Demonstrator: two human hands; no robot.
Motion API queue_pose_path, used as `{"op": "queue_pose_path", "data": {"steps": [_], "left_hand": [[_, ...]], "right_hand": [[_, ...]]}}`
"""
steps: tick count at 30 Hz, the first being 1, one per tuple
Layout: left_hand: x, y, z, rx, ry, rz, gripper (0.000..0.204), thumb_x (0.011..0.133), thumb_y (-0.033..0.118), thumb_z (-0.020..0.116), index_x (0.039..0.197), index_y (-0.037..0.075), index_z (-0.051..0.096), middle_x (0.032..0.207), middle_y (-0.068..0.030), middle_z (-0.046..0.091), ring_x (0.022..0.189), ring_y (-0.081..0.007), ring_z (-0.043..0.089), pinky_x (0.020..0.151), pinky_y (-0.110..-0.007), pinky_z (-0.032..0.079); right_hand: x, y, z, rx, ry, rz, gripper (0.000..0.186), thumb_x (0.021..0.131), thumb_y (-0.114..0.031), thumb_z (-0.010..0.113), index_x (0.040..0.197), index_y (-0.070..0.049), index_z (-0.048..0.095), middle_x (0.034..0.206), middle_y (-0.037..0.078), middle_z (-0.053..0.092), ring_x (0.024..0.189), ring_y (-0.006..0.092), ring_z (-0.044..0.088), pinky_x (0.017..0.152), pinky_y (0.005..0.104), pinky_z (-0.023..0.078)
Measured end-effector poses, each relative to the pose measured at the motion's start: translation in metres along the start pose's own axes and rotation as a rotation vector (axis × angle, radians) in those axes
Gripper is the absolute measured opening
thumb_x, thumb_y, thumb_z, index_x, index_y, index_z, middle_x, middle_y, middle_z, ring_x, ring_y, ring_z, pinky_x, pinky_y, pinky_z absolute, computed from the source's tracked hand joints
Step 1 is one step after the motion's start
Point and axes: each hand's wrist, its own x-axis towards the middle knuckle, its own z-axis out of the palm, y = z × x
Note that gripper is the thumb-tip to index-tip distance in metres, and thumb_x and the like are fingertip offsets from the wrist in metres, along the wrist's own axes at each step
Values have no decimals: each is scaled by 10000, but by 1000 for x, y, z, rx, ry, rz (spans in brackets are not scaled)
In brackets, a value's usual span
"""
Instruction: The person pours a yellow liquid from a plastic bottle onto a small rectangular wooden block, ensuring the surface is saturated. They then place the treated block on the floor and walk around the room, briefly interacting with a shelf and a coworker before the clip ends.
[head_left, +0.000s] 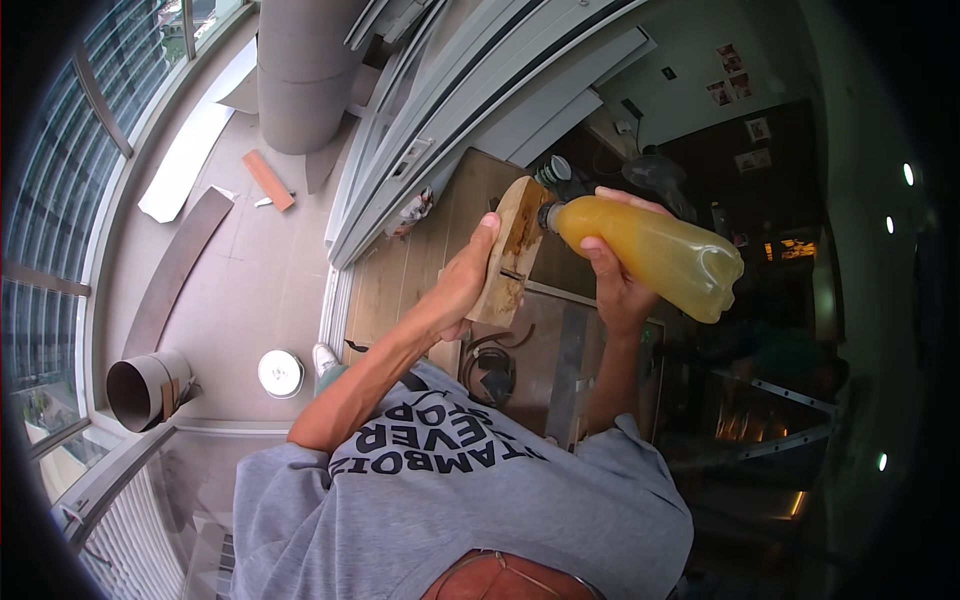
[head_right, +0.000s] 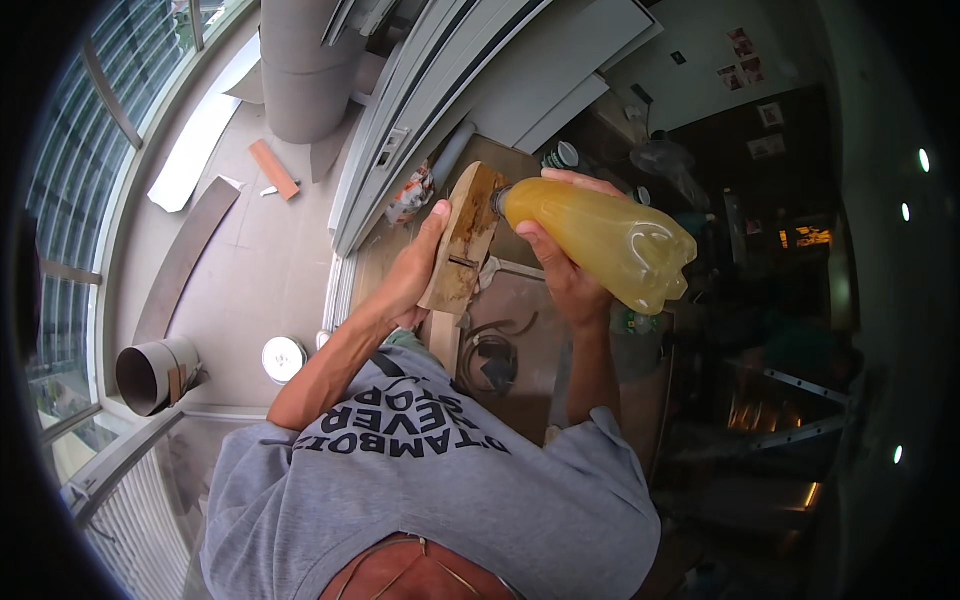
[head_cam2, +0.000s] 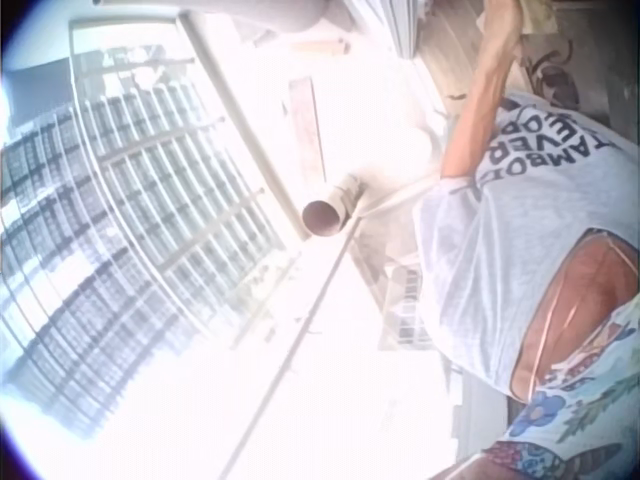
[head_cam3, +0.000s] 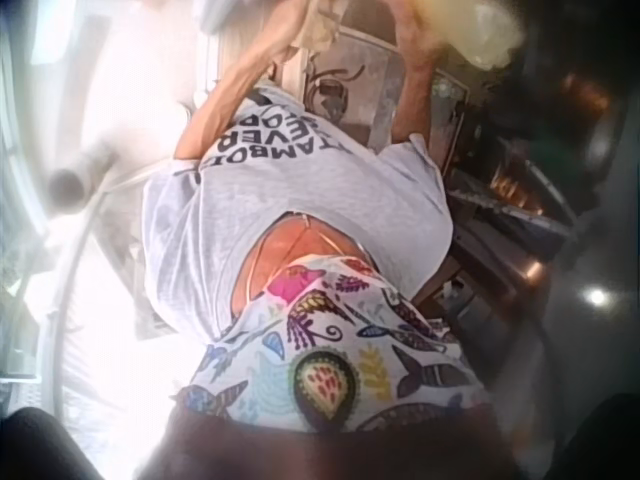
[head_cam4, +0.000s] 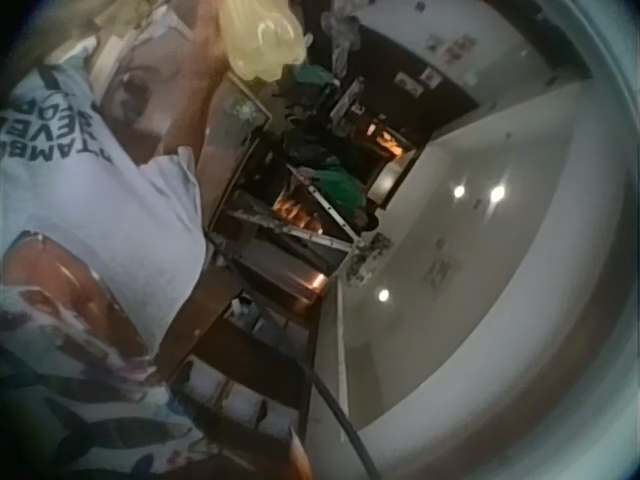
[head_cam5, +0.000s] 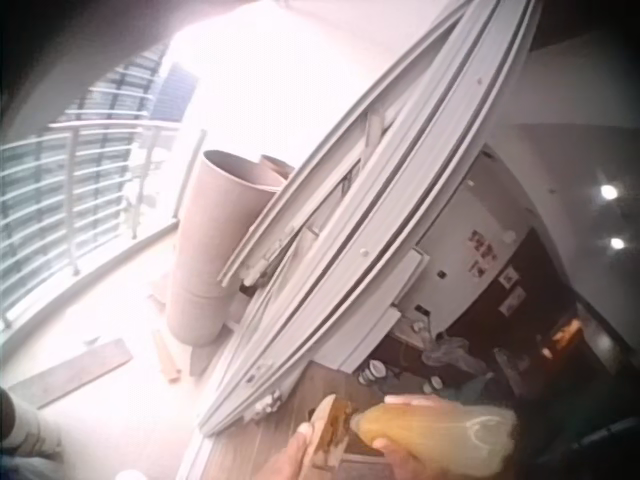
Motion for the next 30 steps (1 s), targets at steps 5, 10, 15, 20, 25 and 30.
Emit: {"op": "queue_pose_path", "data": {"steps": [5, 10, 15, 20, 25, 30], "left_hand": [[-2, 7, -3, -42, -11, 29, 694, 871, 661, 364, 1131, 36, 512, 869, -90, 572, 687, -162, 577, 574, -278, 488], [-4, 11, -3, -115, -9, 57, 675, 872, 656, 372, 1119, 44, 517, 849, -83, 568, 670, -169, 578, 568, -288, 489], [5, 13, -11, -120, 6, 48, 654, 874, 646, 382, 1116, 53, 515, 859, -72, 558, 667, -164, 573, 566, -294, 492], [12, 11, -10, -166, -1, 51, 639, 877, 632, 398, 1115, 49, 507, 869, -68, 546, 662, -160, 567, 576, -297, 500], [14, 13, -2, -120, 45, 64, 724, 882, 664, 305, 1090, 0, 503, 808, -102, 531, 645, -180, 560, 547, -300, 474], [15, 15, 0, -137, 24, 60, 709, 892, 652, 295, 1071, -2, 504, 801, -100, 530, 638, -176, 556, 550, -299, 472]], "right_hand": [[0, -15, 9, 139, 51, -71, 331, 735, -121, 759, 982, 17, 587, 1030, 138, 601, 899, 212, 581, 803, 313, 460], [2, -3, 8, 54, 61, -43, 413, 726, -152, 772, 1028, 18, 546, 1025, 145, 603, 916, 219, 578, 820, 319, 451], [4, -10, 9, 177, 22, -125, 372, 741, -180, 754, 999, 19, 575, 1024, 138, 607, 910, 219, 571, 819, 311, 449], [3, 22, 1, 320, 129, 63, 457, 852, -234, 625, 1172, 34, 439, 1052, 194, 584, 950, 228, 570, 876, 339, 442], [2, 23, 12, 554, 150, 198, 421, 877, -227, 602, 1183, 9, 437, 1064, 194, 579, 968, 234, 574, 868, 348, 465], [2, 25, 18, 642, 149, 287, 407, 880, -254, 604, 1163, 0, 456, 1065, 183, 577, 974, 240, 576, 858, 345, 476]]}}
